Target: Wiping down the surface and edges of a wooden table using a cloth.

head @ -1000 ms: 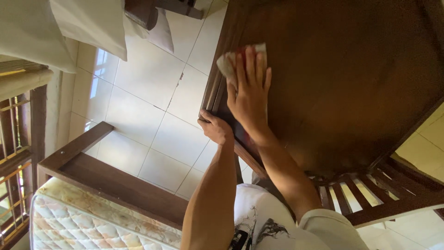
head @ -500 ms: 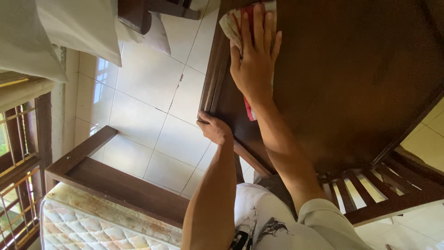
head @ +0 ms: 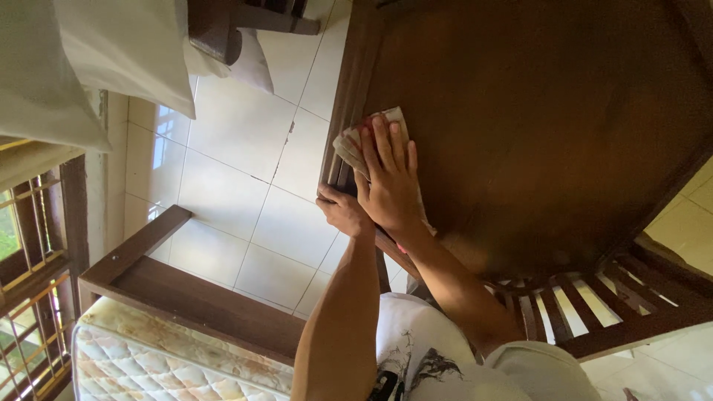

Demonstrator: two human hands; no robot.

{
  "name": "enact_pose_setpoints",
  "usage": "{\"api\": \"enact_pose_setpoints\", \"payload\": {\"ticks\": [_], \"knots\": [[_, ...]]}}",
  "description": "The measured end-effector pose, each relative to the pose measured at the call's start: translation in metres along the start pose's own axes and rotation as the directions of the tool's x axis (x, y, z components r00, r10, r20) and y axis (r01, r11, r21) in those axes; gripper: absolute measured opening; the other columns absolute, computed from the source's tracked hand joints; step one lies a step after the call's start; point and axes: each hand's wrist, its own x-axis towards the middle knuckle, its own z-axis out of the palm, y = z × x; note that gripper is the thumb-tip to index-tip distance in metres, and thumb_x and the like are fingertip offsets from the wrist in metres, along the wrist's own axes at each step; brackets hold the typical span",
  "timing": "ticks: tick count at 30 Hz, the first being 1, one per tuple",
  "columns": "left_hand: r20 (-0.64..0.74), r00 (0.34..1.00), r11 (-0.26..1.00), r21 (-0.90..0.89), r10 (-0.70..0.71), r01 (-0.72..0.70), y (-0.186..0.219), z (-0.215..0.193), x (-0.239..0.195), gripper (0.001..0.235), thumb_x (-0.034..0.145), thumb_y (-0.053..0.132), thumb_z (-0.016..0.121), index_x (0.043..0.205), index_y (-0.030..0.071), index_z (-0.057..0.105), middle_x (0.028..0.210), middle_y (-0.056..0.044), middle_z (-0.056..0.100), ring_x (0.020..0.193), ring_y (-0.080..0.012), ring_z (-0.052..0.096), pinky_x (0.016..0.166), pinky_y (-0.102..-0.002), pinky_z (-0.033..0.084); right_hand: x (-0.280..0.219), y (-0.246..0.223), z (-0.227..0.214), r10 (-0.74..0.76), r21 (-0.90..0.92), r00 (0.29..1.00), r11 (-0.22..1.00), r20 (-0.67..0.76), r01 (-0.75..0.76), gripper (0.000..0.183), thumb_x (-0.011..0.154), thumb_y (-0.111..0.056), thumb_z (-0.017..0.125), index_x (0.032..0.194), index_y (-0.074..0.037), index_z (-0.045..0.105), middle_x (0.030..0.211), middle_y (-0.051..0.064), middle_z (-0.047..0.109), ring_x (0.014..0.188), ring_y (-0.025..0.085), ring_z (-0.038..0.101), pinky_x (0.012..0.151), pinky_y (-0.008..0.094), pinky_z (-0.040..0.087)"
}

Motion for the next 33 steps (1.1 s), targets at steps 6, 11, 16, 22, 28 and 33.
{"api": "enact_pose_setpoints", "payload": {"ticks": [6, 11, 16, 22, 28, 33], "knots": [[0.003, 1.000, 1.000, 0.021, -0.012, 0.012, -0.001, 0.003, 0.006, 0.057, 0.105, 0.059, 0.038, 0.117, 0.008, 0.062, 0.115, -0.031, 0.068, 0.111, -0.0539, 0.063, 0.101, -0.062, 0.047, 0.044, 0.005, -0.016, 0.066, 0.068, 0.998, 0.996, -0.017, -0.065, 0.060, 0.098, -0.034, 0.063, 0.153, -0.012, 0.055, 0.167, 0.009, 0.036, 0.155, 0.033, 0.032, 0.122, 0.051, 0.026], [0.051, 0.982, 0.983, 0.006, -0.181, 0.181, 0.010, 0.000, 0.008, 0.072, 0.094, 0.063, 0.030, 0.125, 0.007, 0.063, 0.125, -0.025, 0.067, 0.115, -0.0475, 0.059, 0.094, -0.057, 0.045, 0.095, 0.020, -0.028, 0.179, 0.094, 0.970, 0.976, 0.164, -0.196, 0.059, 0.109, -0.031, 0.053, 0.164, -0.014, 0.039, 0.171, 0.010, 0.022, 0.159, 0.034, 0.022, 0.128, 0.056, 0.027], [0.043, 0.989, 0.989, 0.015, -0.144, 0.144, 0.009, 0.000, 0.008, 0.072, 0.096, 0.061, 0.029, 0.125, 0.005, 0.063, 0.127, -0.027, 0.066, 0.117, -0.0485, 0.058, 0.097, -0.056, 0.044, 0.114, 0.032, -0.022, 0.191, 0.057, 0.975, 0.979, 0.111, -0.198, 0.064, 0.109, -0.032, 0.063, 0.164, -0.013, 0.038, 0.170, 0.010, 0.022, 0.159, 0.033, 0.023, 0.131, 0.054, 0.026], [0.012, 0.994, 0.993, 0.053, -0.109, 0.108, 0.000, 0.006, 0.013, 0.069, 0.097, 0.060, 0.029, 0.122, 0.007, 0.064, 0.126, -0.028, 0.065, 0.116, -0.0518, 0.055, 0.095, -0.058, 0.042, 0.098, 0.027, -0.031, 0.174, 0.090, 0.963, 0.977, 0.207, -0.195, 0.069, 0.105, -0.035, 0.059, 0.166, -0.015, 0.033, 0.172, 0.011, 0.020, 0.160, 0.033, 0.020, 0.130, 0.054, 0.022], [0.055, 0.979, 0.981, 0.034, -0.194, 0.192, 0.023, -0.005, 0.000, 0.071, 0.094, 0.061, 0.028, 0.126, 0.009, 0.063, 0.127, -0.025, 0.066, 0.116, -0.0476, 0.059, 0.095, -0.056, 0.045, 0.049, 0.009, -0.035, 0.077, 0.095, 0.975, 0.990, 0.207, -0.099, 0.063, 0.105, -0.033, 0.055, 0.162, -0.010, 0.039, 0.170, 0.015, 0.026, 0.157, 0.035, 0.027, 0.126, 0.054, 0.028], [0.019, 0.987, 0.984, 0.088, -0.157, 0.155, 0.012, 0.001, 0.007, 0.069, 0.096, 0.061, 0.028, 0.119, 0.007, 0.064, 0.124, -0.030, 0.065, 0.115, -0.0546, 0.055, 0.093, -0.062, 0.041, 0.041, 0.006, -0.027, 0.113, 0.087, 0.972, 0.987, 0.208, -0.134, 0.060, 0.106, -0.037, 0.056, 0.160, -0.014, 0.043, 0.169, 0.009, 0.030, 0.156, 0.032, 0.032, 0.123, 0.053, 0.030]]}}
